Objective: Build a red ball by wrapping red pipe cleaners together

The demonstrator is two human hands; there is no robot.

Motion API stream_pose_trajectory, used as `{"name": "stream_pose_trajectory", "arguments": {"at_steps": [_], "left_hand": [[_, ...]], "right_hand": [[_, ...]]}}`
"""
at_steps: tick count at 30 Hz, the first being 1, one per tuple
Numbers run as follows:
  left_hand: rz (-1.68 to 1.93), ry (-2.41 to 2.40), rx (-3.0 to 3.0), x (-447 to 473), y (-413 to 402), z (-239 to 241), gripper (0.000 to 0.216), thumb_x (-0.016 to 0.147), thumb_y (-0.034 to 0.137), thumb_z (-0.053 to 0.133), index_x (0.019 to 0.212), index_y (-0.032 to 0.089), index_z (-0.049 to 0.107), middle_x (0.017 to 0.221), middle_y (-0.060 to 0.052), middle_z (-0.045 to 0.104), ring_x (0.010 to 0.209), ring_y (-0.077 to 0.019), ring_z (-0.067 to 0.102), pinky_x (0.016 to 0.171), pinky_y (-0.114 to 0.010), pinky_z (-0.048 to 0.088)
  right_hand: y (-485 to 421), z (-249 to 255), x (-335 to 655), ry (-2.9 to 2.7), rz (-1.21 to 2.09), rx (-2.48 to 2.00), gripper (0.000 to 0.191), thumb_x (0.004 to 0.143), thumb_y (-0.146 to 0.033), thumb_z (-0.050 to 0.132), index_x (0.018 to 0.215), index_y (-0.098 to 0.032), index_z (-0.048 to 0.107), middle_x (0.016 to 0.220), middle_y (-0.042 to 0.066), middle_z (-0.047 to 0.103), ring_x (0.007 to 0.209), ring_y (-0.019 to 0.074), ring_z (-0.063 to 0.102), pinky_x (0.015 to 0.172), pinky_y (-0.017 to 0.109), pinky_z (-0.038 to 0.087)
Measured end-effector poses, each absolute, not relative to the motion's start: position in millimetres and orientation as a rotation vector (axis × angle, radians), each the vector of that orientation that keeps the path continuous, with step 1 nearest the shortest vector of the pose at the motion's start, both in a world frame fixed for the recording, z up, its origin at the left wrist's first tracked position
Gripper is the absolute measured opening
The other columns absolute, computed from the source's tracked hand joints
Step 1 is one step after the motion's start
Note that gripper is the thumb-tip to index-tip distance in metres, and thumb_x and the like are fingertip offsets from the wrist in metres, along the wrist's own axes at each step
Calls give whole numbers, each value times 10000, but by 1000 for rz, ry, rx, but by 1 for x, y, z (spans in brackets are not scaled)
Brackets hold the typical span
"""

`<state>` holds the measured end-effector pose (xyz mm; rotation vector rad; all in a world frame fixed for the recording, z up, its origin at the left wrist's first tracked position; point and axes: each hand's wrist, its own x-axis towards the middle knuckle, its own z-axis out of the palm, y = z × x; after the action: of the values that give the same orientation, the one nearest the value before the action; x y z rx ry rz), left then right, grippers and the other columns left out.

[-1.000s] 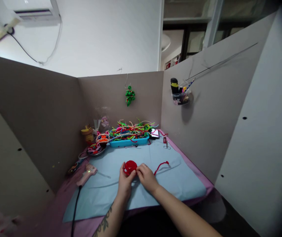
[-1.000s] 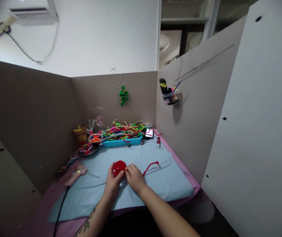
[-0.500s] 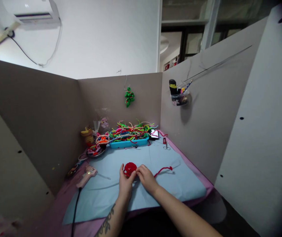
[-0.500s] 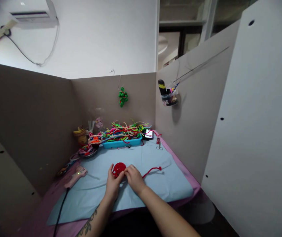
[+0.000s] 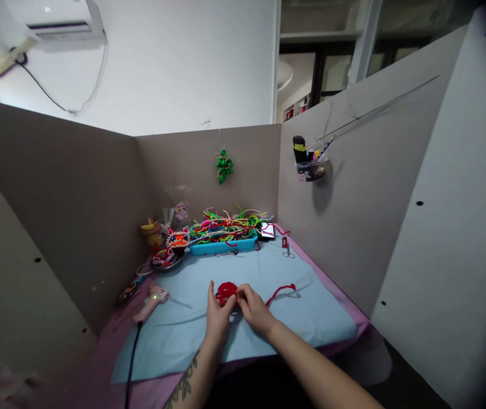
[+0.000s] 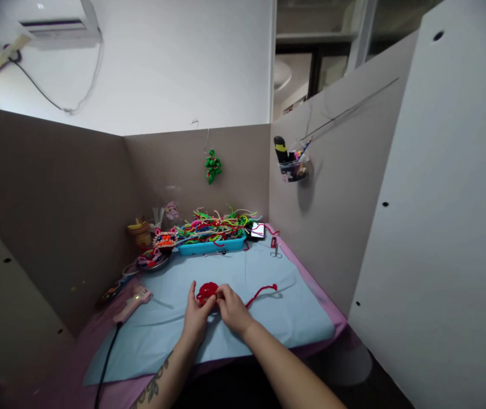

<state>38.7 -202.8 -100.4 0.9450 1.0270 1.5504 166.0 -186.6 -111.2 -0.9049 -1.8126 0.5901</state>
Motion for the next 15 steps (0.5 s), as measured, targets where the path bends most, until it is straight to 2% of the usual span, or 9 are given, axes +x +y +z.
{"name": "stream_pose_trajectory", "arguments": {"at_steps": [9,12,15], "left_hand": [[1561,1021,914,37,-202,-103,1064,646,378,794,1471,163,157,815,-46,709,731,-166,671,774,-312,487],[1558,997,850,37,-201,-104,1045,678,420,765,1479,175,141,847,-51,708,774,-172,675,793,-317,483],[1558,956,872,36,-201,-105,1056,681,367,770,1485,192,107,828,-26,702,815,-165,673,852,-328,467]], "right_hand": [[-190,-105,167,-1882,464,-877,195,798,-59,453,904,-206,524,861,41,577,819,193,553,759,318,456],[-190,-102,167,-1845,445,-899,193,813,-64,461,918,-202,546,879,49,588,853,199,553,787,327,451],[-188,-100,167,-1800,443,-939,163,823,-73,475,881,-198,561,859,46,588,854,200,553,791,325,446]]}}
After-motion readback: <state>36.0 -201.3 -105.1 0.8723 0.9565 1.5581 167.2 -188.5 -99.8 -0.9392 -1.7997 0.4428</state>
